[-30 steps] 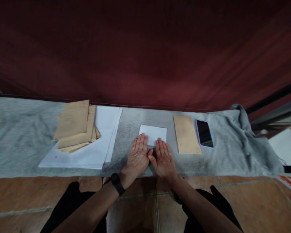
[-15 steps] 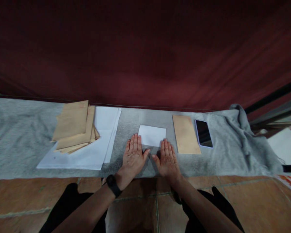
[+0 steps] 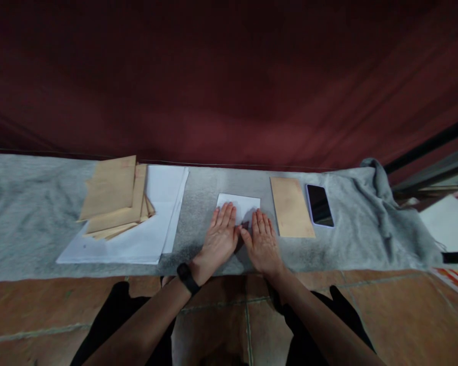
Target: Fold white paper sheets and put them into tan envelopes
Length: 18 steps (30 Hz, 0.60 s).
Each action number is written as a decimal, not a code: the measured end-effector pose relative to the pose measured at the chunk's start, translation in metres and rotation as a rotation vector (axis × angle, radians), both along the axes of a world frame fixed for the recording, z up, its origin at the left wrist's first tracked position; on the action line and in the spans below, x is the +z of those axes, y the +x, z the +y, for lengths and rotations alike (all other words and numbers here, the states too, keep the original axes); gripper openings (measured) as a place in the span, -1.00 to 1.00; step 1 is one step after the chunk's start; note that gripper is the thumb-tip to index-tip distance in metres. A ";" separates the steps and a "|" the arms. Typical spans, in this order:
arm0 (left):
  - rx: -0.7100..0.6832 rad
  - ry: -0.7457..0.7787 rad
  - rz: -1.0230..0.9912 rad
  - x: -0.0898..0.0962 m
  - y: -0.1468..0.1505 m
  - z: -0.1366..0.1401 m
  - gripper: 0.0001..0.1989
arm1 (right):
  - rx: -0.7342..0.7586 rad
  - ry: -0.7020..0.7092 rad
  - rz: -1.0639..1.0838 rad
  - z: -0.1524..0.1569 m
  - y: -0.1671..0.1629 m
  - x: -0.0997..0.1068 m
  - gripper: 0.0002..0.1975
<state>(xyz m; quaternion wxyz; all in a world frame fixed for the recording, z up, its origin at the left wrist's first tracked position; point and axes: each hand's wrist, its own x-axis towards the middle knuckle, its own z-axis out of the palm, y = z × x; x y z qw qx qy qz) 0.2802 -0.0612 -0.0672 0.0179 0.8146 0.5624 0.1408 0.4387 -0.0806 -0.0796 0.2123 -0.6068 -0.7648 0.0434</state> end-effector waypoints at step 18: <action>0.037 -0.164 0.144 -0.005 0.013 0.032 -0.40 | 0.083 -0.161 0.001 0.032 -0.013 0.001 -0.31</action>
